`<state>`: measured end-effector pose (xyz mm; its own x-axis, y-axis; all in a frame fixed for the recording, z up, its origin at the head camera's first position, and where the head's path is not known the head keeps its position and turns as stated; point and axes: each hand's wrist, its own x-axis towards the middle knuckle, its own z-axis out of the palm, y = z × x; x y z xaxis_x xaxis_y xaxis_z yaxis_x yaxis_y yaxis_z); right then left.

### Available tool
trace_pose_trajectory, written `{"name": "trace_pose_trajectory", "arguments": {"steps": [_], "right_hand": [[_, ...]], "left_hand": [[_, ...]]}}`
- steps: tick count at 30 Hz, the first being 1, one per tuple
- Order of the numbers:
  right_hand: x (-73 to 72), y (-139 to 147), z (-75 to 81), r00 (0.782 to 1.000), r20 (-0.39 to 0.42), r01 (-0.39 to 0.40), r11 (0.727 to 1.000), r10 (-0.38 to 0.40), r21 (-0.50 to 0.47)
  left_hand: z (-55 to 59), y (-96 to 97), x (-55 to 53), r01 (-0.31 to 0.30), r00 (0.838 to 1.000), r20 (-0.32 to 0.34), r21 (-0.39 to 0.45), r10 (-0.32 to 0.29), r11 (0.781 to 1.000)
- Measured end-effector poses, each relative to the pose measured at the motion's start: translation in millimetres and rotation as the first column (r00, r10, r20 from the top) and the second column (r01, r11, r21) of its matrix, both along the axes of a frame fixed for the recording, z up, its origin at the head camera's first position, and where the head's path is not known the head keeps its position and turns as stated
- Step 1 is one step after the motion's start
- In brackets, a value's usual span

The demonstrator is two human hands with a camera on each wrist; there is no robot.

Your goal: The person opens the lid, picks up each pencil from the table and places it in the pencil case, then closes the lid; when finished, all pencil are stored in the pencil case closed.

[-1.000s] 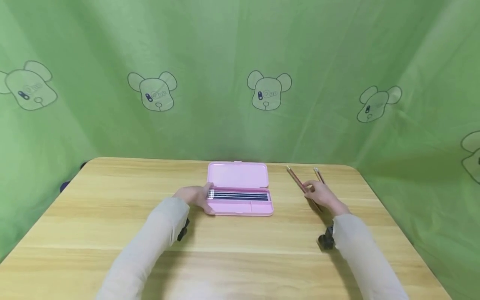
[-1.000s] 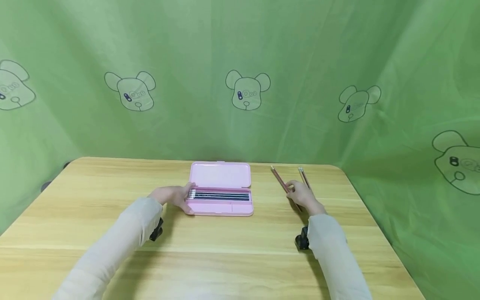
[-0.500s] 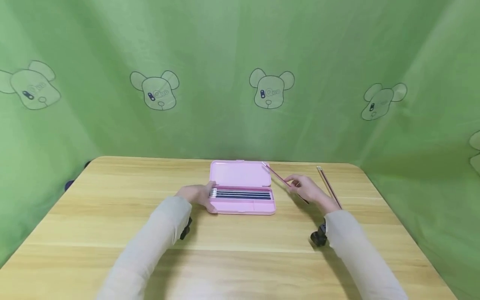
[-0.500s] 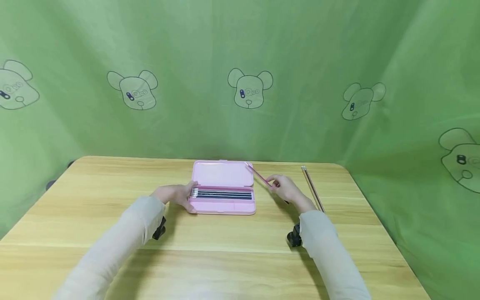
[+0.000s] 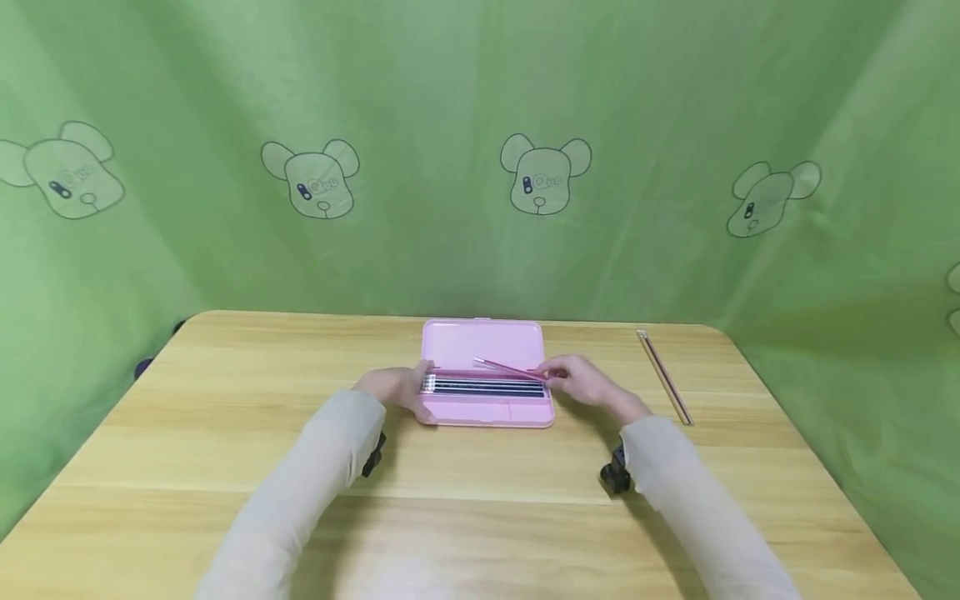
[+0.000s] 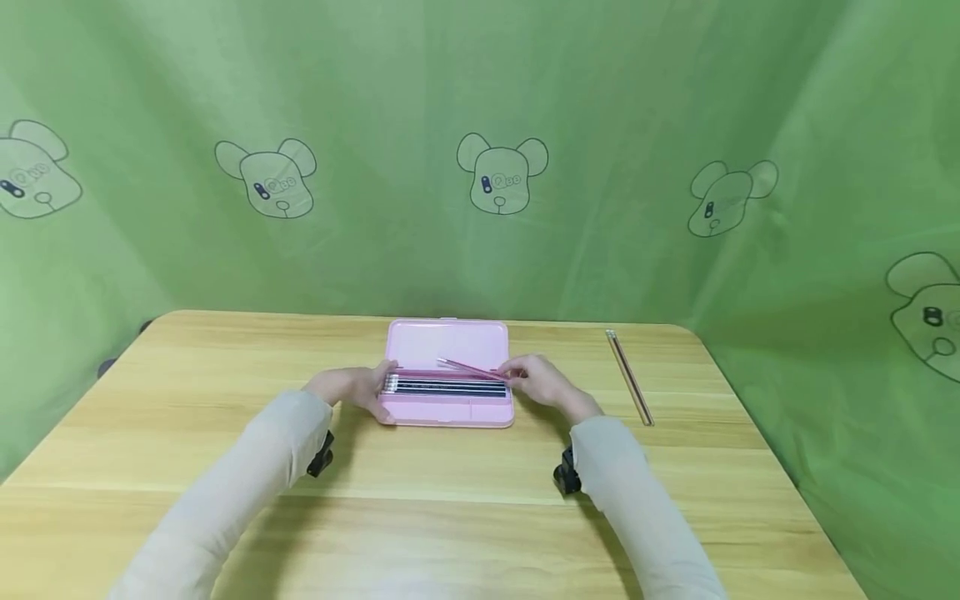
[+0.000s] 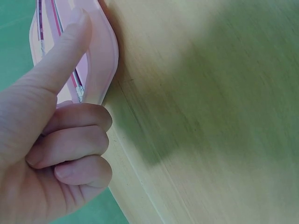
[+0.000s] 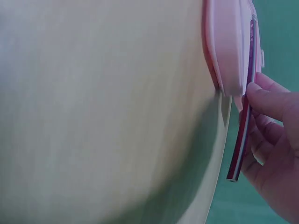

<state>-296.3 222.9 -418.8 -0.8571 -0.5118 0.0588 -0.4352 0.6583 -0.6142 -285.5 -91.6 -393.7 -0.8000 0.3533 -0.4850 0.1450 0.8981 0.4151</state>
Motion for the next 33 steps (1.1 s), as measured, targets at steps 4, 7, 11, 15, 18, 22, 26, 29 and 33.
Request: {"name": "trace_pose_trajectory", "arguments": {"steps": [4,7,11,15,18,22,26,29,33], "right_hand": [[1.0,-16.1,2.1,0.998,-0.032,-0.045,0.999,0.045,0.006],[1.4,-29.3,3.6,0.993,-0.073,-0.09,0.996,0.091,0.023],[3.9,-44.5,5.1,0.984,-0.111,-0.132,0.989,0.139,0.065],[6.3,-54.5,4.6,0.978,-0.132,-0.149,0.982,0.163,0.115],[6.4,-59.6,3.3,0.976,-0.138,-0.149,0.979,0.168,0.14],[5.1,-63.6,1.5,0.98,-0.126,-0.137,0.978,0.157,0.157],[3.3,-65.6,-0.2,0.982,-0.113,-0.134,0.977,0.153,0.164],[1.3,-66.5,-1.7,0.982,-0.109,-0.136,0.978,0.154,0.158],[-1.0,-66.9,-2.8,0.984,-0.093,-0.139,0.978,0.154,0.153]], "left_hand": [[1.3,0.4,-0.7,-0.007,1.0,0.002,-0.008,0.007,1.0],[1.8,-0.3,-0.6,-0.012,1.0,0.003,-0.016,0.012,1.0],[0.9,-0.6,-0.2,-0.016,1.0,0.01,-0.014,0.017,1.0],[0.2,0.5,-0.4,-0.006,1.0,0.013,-0.01,0.006,1.0],[0.4,0.8,-0.5,-0.003,1.0,0.01,-0.021,0.003,1.0],[0.3,0.5,-0.3,-0.006,1.0,0.013,-0.026,0.007,1.0],[0.9,0.5,0.1,-0.009,1.0,0.018,-0.018,0.009,1.0],[2.0,0.5,-0.1,-0.013,1.0,0.021,-0.016,0.014,1.0],[1.7,0.1,-0.8,-0.017,1.0,0.026,-0.022,0.017,1.0]]}}
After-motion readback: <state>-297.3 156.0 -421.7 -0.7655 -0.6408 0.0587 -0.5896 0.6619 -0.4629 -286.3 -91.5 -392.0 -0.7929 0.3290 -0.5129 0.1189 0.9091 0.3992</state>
